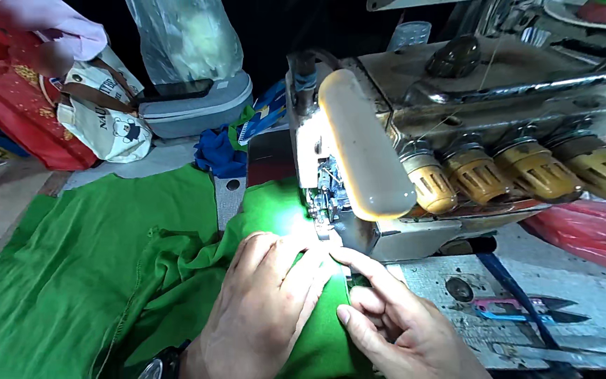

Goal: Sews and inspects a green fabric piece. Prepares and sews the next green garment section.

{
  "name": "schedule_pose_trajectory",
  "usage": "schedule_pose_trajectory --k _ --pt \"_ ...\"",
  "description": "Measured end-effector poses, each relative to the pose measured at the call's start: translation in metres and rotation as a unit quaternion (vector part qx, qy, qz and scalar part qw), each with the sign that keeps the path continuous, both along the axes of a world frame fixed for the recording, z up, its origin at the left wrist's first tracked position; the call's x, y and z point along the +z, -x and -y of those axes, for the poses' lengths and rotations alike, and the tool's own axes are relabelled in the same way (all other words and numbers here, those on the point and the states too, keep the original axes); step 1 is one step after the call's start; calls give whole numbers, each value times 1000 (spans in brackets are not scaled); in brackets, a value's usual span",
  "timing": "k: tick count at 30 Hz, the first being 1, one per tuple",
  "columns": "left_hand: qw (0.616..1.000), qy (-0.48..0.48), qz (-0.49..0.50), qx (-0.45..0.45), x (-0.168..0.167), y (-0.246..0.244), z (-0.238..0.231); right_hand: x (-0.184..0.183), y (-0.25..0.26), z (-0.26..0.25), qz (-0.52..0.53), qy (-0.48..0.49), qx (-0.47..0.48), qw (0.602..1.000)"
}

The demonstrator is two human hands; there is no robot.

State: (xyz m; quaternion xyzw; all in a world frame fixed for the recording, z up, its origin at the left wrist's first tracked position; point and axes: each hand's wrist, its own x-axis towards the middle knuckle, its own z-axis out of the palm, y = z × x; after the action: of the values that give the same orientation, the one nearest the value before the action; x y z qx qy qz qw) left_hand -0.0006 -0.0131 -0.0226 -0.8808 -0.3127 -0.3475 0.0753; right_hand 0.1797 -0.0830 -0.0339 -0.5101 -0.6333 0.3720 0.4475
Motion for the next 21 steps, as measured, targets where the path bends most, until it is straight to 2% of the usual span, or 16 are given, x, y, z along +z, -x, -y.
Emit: schedule_pose_trajectory --k 10,16,21 --pt "999 -28 23 -3 -25 1 0 -7 1 -5 -65 5 -11 998" --pt "1000 5 26 -4 -22 1 -3 -12 4 -7 -181 16 -11 983" --pt "998 54 28 -15 -16 2 -10 -12 6 3 -198 13 -36 980"
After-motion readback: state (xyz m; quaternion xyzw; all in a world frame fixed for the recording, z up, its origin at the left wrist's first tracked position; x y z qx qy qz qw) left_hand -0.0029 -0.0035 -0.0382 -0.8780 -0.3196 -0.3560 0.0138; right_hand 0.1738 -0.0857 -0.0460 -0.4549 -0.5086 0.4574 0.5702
